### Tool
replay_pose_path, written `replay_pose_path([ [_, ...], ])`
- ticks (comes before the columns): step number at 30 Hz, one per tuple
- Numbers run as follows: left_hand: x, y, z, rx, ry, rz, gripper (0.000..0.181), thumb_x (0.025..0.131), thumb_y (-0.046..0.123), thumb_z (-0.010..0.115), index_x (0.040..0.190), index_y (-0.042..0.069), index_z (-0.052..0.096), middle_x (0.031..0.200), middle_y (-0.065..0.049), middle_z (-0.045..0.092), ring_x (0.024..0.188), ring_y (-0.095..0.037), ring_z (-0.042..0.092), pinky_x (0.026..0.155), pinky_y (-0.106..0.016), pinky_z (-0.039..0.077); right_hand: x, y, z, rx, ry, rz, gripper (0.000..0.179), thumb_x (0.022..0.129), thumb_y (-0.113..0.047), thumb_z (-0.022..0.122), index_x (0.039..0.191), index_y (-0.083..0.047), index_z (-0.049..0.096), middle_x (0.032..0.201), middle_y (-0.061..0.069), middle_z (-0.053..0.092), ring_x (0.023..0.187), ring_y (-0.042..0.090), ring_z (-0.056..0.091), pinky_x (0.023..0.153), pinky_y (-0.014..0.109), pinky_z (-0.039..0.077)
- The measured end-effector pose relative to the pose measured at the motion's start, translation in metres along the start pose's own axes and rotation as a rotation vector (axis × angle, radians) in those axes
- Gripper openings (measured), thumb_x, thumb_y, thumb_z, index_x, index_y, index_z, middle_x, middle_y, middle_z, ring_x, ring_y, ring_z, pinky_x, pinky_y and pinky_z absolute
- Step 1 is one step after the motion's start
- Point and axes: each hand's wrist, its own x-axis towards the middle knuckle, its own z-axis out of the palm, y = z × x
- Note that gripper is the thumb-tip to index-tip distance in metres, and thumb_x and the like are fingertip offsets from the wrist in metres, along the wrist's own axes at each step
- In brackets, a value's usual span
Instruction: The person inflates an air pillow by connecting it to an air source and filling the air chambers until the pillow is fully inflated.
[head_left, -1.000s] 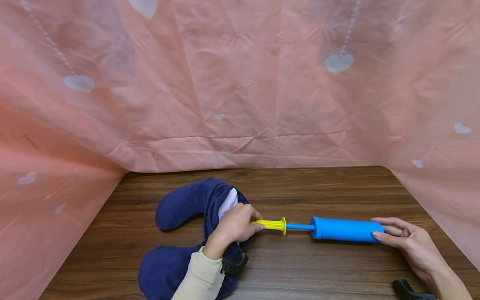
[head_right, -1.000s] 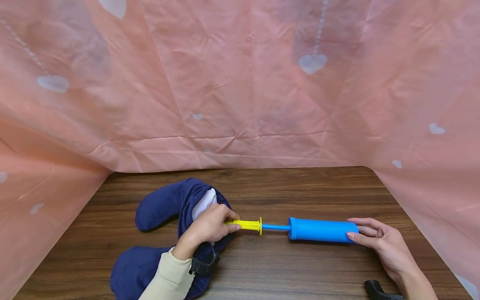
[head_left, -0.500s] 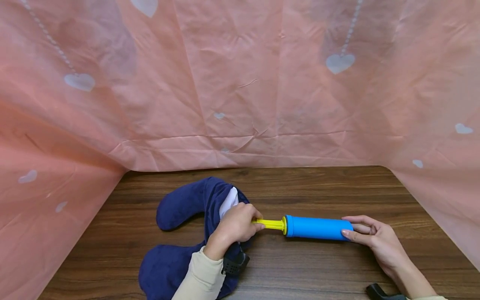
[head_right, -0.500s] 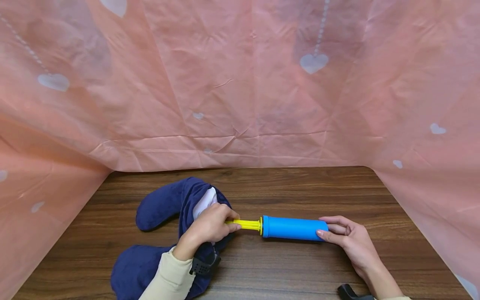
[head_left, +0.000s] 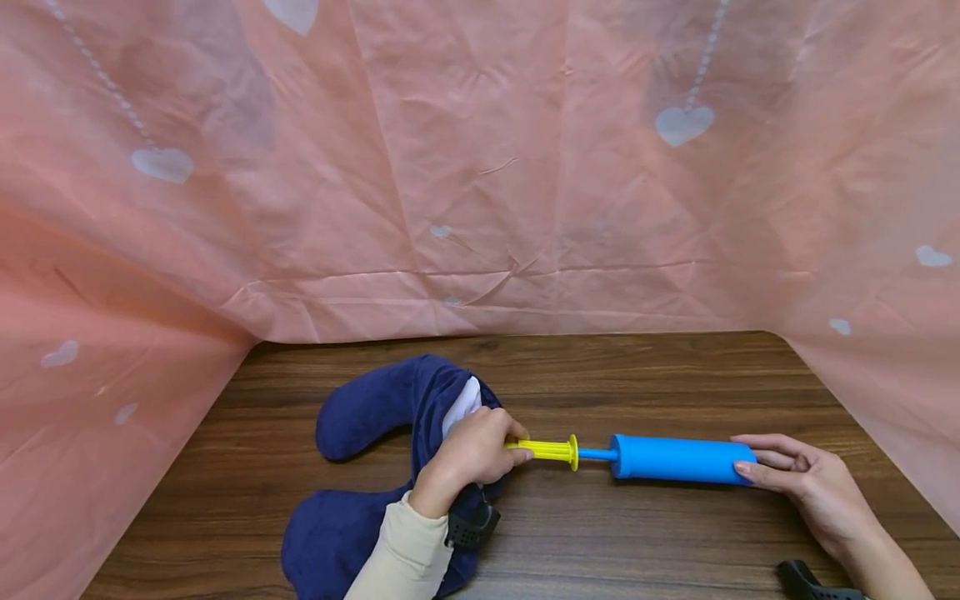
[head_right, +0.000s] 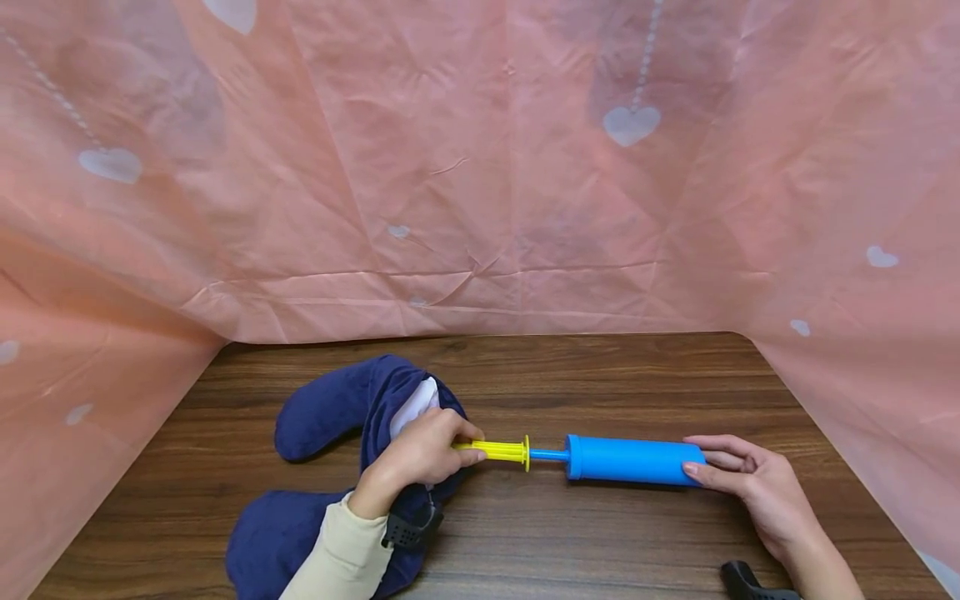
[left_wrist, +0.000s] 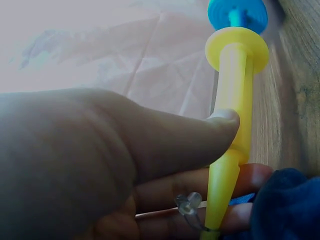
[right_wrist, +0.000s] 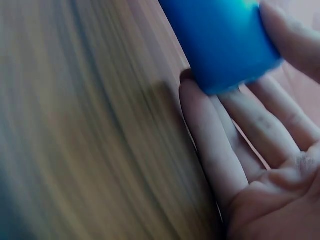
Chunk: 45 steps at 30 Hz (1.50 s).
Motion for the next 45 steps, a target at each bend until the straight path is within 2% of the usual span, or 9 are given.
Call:
replay_pose_path([
  [4,0.000,0.000,0.000,-0.007,-0.008,-0.001,0.014,0.094,0.023,0.084,0.105,0.015,0.087,0.088,0.003,0.079,0.066,-0.006,0.051,0.064,-0.022,0.043,-0.005,0.013,-0.028,0.037,0.042,-0.012,0.033,0.104,-0.005,0.068,0.128,-0.025,0.080,0.106,-0.021,0.080,0.097,-0.002,0.072,0.079,0.016,0.055],
  [8,0.000,0.000,-0.001,-0.016,-0.009,0.004,0.014,0.094,0.023,0.084,0.105,0.015,0.087,0.089,0.003,0.079,0.066,-0.005,0.052,0.064,-0.022,0.044,-0.011,0.025,-0.048,0.136,0.074,-0.094,0.039,0.105,0.003,0.063,0.122,-0.026,0.082,0.109,-0.022,0.080,0.099,-0.007,0.069,0.079,0.012,0.053],
  [12,0.000,-0.002,-0.001,-0.023,-0.007,0.009,0.014,0.094,0.023,0.084,0.105,0.015,0.086,0.086,0.004,0.077,0.065,-0.005,0.051,0.063,-0.022,0.044,-0.015,0.032,-0.061,0.205,0.066,-0.150,0.046,0.104,0.010,0.059,0.120,-0.027,0.082,0.110,-0.019,0.081,0.096,-0.003,0.071,0.077,0.015,0.055],
  [19,0.000,-0.003,0.001,-0.016,0.018,0.012,0.011,0.093,0.021,0.084,0.101,0.013,0.086,0.077,0.005,0.072,0.062,-0.006,0.048,0.061,-0.022,0.042,-0.015,0.030,-0.062,0.067,0.031,-0.094,0.043,0.106,0.003,0.060,0.129,-0.028,0.078,0.110,-0.020,0.080,0.092,0.004,0.074,0.076,0.017,0.054],
  [24,-0.001,0.001,0.002,-0.011,0.032,0.013,0.011,0.093,0.021,0.085,0.101,0.013,0.086,0.080,0.004,0.074,0.064,-0.006,0.050,0.063,-0.022,0.044,-0.013,0.021,-0.049,-0.018,0.010,-0.044,0.041,0.107,-0.002,0.062,0.128,-0.034,0.076,0.110,-0.023,0.079,0.097,-0.002,0.073,0.077,0.014,0.052],
  [30,0.000,0.004,0.002,-0.002,0.034,0.017,0.011,0.093,0.020,0.085,0.102,0.013,0.087,0.083,0.002,0.076,0.065,-0.006,0.050,0.065,-0.022,0.044,-0.007,0.008,-0.021,0.018,-0.030,-0.009,0.037,0.106,-0.004,0.065,0.127,-0.032,0.077,0.108,-0.017,0.082,0.100,0.000,0.075,0.081,0.017,0.054],
  [39,-0.002,0.008,0.000,0.009,0.031,0.023,0.010,0.093,0.019,0.084,0.100,0.013,0.087,0.083,0.002,0.078,0.066,-0.007,0.052,0.066,-0.023,0.045,0.002,-0.007,0.028,-0.002,-0.021,-0.035,0.029,0.102,-0.008,0.073,0.130,-0.018,0.077,0.106,-0.014,0.083,0.097,0.004,0.076,0.081,0.022,0.056],
  [45,-0.001,0.010,0.001,0.027,0.017,0.009,0.013,0.094,0.022,0.084,0.104,0.013,0.087,0.089,0.002,0.080,0.069,-0.007,0.054,0.069,-0.024,0.047,0.002,-0.012,0.044,-0.027,-0.027,-0.037,0.031,0.102,-0.011,0.074,0.133,-0.010,0.074,0.107,-0.013,0.083,0.099,0.005,0.076,0.083,0.022,0.056],
])
